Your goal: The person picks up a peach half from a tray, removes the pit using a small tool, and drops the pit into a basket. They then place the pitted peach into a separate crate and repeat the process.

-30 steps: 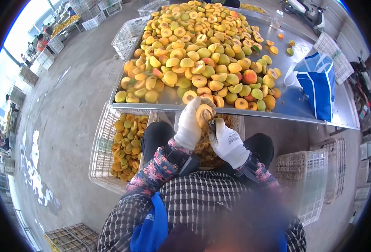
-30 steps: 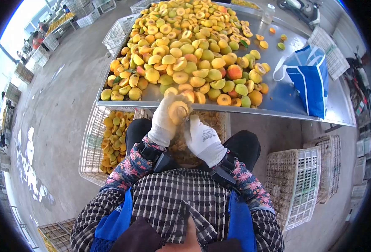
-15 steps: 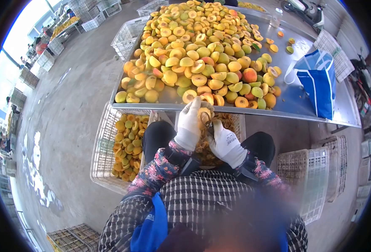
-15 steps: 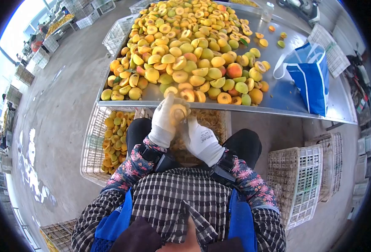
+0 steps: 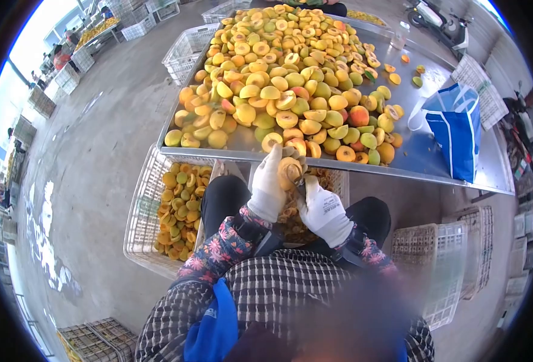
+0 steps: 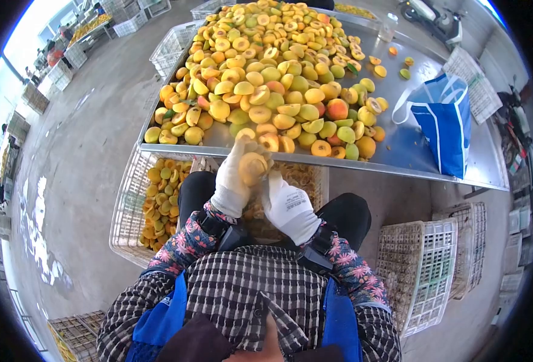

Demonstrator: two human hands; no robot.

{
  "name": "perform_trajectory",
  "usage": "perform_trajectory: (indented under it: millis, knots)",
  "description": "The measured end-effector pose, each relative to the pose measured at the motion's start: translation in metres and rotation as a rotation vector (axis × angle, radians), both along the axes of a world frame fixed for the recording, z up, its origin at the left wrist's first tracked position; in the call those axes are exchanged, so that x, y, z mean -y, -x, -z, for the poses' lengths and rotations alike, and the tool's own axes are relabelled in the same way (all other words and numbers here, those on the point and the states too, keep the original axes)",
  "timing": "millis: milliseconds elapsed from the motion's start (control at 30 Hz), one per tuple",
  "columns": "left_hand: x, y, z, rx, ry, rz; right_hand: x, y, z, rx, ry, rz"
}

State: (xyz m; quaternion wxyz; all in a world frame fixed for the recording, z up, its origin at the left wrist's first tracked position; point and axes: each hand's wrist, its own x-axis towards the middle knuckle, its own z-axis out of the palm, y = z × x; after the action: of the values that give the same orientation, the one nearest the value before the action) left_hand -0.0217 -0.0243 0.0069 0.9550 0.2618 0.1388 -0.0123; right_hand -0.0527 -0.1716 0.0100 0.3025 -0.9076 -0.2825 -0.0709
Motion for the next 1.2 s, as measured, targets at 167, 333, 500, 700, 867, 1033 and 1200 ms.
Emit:
perform_trajectory:
  millis: [167,333,500,700,867,1033,1200]
  knots:
    - [0.008,0.010,-0.005,0.077,-0.153,-0.082,-0.008,0.007,-0.003,-0.018,0.081,0.019]
    - [0.011,0.018,-0.019,0.034,-0.161,-0.132,-0.008,0.009,0.000,-0.090,-0.100,-0.033]
    - [-0.003,0.011,-0.006,0.102,-0.227,0.021,0.003,-0.001,-0.001,-0.061,0.136,-0.037]
    - [0.003,0.012,-0.021,0.037,-0.063,-0.065,-0.002,0.002,-0.008,0.037,-0.034,0.015]
    - [0.003,0.010,-0.006,0.074,-0.113,-0.052,-0.004,0.005,-0.006,0.063,0.011,0.029]
    - [0.012,0.013,-0.019,0.036,-0.075,-0.156,-0.011,0.009,-0.002,0.025,0.015,0.043]
    - [0.009,0.018,-0.004,0.141,-0.281,-0.118,-0.011,0.014,-0.001,-0.118,-0.176,0.000]
